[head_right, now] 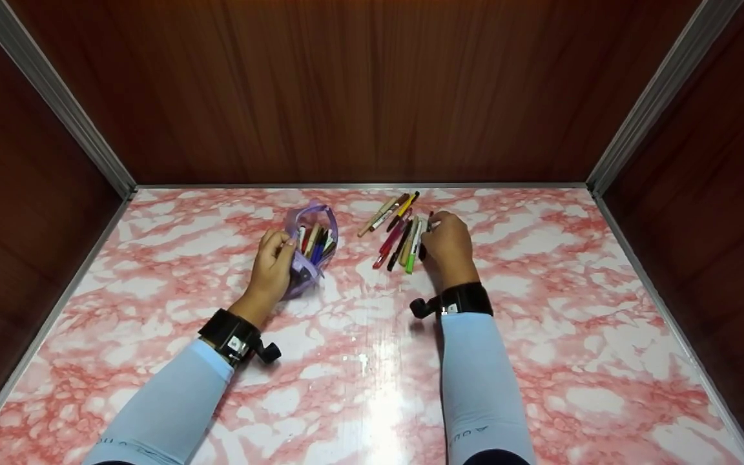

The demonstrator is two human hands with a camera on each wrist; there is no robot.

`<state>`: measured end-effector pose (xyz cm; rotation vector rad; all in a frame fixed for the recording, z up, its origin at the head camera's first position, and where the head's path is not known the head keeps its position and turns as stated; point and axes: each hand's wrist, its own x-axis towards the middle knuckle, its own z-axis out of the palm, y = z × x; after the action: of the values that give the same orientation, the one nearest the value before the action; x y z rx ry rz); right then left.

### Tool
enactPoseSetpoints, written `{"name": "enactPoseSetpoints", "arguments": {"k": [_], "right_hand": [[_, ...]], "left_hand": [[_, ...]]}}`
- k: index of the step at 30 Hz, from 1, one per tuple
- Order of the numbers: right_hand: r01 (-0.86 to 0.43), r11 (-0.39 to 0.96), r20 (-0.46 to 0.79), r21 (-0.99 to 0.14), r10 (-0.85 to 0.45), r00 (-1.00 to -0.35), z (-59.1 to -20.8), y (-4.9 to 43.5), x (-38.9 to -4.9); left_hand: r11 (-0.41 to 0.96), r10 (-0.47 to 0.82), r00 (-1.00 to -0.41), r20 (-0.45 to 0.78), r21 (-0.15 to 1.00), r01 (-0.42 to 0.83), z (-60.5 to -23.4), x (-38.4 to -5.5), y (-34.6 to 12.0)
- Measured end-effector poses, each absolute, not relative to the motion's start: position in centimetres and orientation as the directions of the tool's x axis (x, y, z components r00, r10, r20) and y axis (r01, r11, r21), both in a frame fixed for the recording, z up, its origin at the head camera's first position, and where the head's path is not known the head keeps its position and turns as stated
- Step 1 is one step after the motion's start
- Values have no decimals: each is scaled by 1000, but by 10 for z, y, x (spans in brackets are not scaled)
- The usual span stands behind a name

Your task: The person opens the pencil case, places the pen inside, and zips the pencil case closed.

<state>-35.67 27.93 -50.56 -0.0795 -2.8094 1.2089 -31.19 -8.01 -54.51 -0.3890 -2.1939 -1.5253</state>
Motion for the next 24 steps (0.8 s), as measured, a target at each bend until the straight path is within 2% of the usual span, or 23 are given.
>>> {"name": "enactPoseSetpoints", "arguments": {"k": [10,19,24], "right_hand": [[30,683,21,-730,67,-998,-503,283,-354],[-3,740,66,-673,56,-996,-503,287,-351],[27,767,50,-641,77,-996,-503,289,-352]], "left_hand": [[355,-27,-865,502,813,461,-545,-312,-80],[352,-32,-863,504,814,462,-546,-313,-79],[356,-29,-862,506,811,464,-547,-313,-79]]}}
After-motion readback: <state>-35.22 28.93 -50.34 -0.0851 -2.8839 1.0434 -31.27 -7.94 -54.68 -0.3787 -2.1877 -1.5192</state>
